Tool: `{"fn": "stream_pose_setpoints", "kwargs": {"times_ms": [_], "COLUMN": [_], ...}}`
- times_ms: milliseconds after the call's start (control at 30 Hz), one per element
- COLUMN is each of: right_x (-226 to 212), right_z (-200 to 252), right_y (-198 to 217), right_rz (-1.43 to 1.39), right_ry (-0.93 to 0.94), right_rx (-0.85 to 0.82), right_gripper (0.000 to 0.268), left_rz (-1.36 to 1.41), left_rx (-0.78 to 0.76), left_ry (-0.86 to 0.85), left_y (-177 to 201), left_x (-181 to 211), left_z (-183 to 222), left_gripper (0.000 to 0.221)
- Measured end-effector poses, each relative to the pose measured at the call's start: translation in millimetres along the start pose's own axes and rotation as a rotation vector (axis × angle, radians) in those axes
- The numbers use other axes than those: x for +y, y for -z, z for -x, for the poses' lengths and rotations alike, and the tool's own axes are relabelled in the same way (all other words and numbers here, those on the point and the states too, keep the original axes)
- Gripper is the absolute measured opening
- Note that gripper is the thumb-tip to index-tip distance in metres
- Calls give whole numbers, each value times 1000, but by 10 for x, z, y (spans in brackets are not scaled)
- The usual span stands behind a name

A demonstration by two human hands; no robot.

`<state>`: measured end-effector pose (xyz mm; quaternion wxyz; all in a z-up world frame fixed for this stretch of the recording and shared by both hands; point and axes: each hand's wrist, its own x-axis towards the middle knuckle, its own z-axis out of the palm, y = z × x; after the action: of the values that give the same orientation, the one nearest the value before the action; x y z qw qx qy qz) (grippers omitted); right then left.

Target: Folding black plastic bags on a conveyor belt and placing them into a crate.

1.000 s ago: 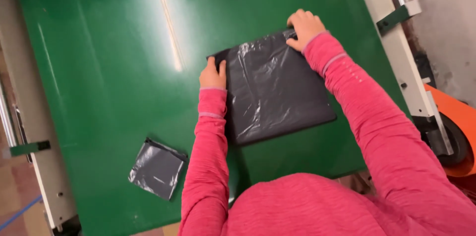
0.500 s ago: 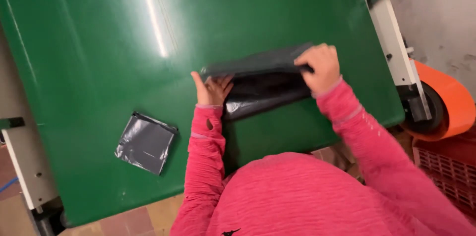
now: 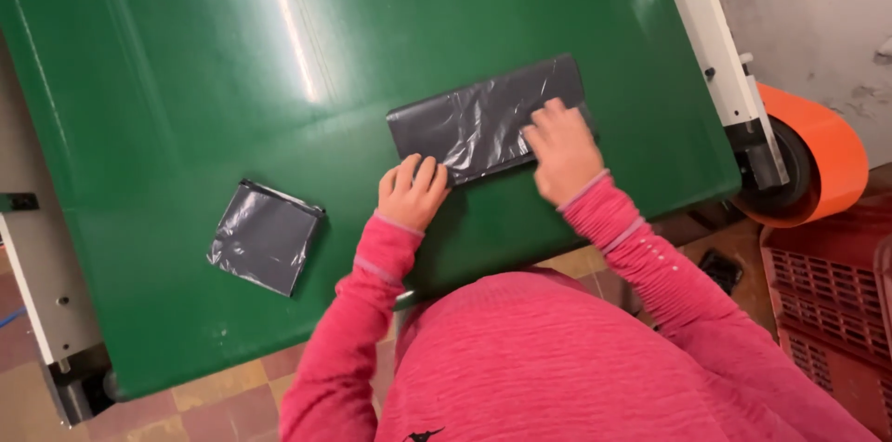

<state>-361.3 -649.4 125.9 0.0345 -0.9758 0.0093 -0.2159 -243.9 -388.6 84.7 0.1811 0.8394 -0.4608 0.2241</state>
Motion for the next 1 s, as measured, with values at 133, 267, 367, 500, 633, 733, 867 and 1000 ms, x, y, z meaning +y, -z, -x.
{"fn": "stream_pose_setpoints", "kwargs": {"times_ms": [133,267,367,500,633,733,867,1000], "right_x": [-492,-593,-558,-273,-6,104,555,375], "right_z": [91,597,823,1352,1089,790,1510,1176], "right_y": [-139,-603,-507,-1164,-1245,-999,-1935,-1422], "right_rz": [-411,-627,-1043,-1316,-1690,-1958,-1919,-1768], "right_ry": [144,98,-115,-563,-1307,-1493,-1299,-1323], "right_rx": [-210,-25,-144,-177,-53,-64,32,-55], "right_gripper": [56,46,36,20,20,21,12,5], "left_rz": [-55,260,649,1330,1112,658,210,82], "left_rx": [-414,-906,-909,-1299,-1022,-736,-339,-181], "left_ry": [-236,-251,-238,782,940,693,637,650], "left_y": [-389,-123,-511,-1393,-1063,-735,-622,-778], "left_x": [-72,197,18,-417,-413,-78,392,599], "left_z": [42,-446,-522,-476,-639,-726,-858,-801], "left_gripper": [17,20,30,80,62,51,44,33]}}
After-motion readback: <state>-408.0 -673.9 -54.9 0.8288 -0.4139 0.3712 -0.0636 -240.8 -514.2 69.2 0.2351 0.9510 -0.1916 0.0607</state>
